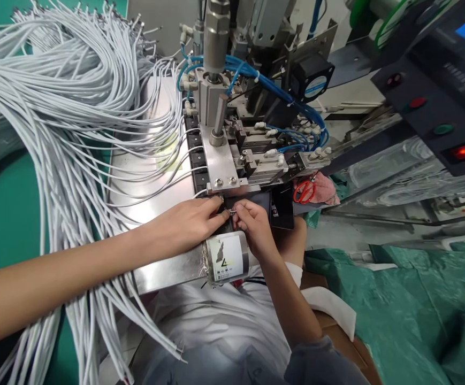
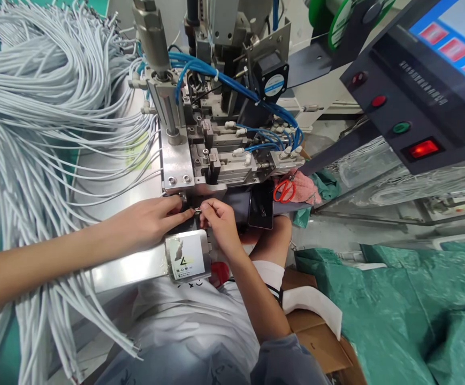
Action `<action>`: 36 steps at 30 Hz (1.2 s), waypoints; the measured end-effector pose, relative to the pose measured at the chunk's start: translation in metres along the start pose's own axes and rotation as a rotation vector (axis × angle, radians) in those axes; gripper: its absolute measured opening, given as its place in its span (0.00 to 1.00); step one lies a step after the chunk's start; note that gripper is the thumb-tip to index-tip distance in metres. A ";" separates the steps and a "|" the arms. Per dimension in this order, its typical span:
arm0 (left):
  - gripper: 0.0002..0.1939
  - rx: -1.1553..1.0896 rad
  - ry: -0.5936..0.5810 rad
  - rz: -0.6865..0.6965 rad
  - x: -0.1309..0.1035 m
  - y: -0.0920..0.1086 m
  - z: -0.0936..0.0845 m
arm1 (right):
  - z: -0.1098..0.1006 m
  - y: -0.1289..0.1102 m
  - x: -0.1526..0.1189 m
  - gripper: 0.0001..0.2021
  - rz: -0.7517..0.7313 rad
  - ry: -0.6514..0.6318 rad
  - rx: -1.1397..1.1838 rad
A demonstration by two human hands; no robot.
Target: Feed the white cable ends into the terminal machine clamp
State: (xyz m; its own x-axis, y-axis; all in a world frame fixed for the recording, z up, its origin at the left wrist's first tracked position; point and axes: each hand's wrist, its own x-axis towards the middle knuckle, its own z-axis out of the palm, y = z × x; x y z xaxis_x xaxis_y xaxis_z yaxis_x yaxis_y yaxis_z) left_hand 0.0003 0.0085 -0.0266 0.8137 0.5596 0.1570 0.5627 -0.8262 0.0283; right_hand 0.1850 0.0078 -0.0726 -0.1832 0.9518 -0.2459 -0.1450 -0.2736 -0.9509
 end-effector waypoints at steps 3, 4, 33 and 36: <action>0.15 -0.021 -0.010 -0.006 0.000 0.000 0.000 | 0.001 0.001 0.001 0.13 0.055 -0.013 0.053; 0.15 -0.027 -0.012 -0.008 0.000 0.000 -0.001 | 0.001 0.001 0.001 0.14 0.060 -0.011 0.057; 0.07 0.120 -0.309 -0.248 -0.004 0.014 -0.043 | 0.000 0.000 0.000 0.13 -0.227 0.111 -0.310; 0.10 0.205 -0.265 -0.314 -0.004 0.011 -0.044 | 0.008 -0.009 -0.036 0.12 -0.445 0.405 -0.441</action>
State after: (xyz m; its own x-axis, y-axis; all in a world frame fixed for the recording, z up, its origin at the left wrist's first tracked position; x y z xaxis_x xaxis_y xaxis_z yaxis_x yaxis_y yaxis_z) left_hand -0.0028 -0.0060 0.0166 0.5936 0.8001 -0.0865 0.7833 -0.5991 -0.1658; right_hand 0.1848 -0.0247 -0.0535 0.1868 0.9596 0.2106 0.2976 0.1490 -0.9430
